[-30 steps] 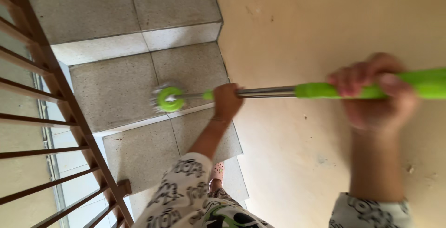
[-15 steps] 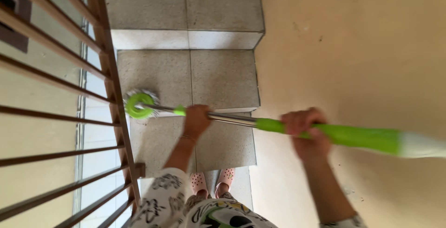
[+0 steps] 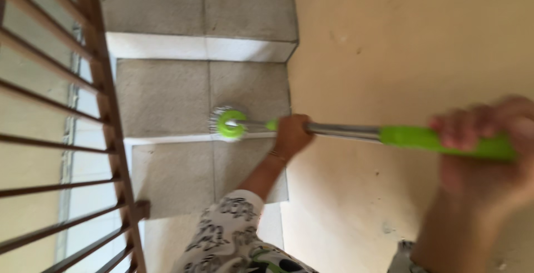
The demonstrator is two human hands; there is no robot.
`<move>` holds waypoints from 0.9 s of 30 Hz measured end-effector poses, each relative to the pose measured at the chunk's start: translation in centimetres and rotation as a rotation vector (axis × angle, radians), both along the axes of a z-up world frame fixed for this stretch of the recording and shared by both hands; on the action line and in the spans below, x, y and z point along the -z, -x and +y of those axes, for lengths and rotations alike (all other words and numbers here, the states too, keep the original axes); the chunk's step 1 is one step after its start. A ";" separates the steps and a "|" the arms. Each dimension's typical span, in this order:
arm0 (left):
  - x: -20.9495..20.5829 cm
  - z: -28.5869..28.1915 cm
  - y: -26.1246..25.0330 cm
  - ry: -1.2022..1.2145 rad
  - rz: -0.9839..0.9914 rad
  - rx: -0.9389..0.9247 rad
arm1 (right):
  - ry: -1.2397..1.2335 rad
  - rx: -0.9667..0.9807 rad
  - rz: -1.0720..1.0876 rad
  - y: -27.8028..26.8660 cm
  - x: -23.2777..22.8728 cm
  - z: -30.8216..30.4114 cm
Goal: The person mops a flight of stairs, moving the mop head across several steps before rinsing and wringing it in a bucket.
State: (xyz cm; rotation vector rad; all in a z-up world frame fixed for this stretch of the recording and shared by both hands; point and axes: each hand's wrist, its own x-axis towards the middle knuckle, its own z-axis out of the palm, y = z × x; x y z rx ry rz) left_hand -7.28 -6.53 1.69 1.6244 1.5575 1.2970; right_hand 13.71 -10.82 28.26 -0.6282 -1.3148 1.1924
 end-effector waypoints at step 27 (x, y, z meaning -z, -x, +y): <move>9.5 -7.7 18.9 -0.057 0.335 -0.299 | -0.003 -0.253 0.147 13.1 14.7 -8.2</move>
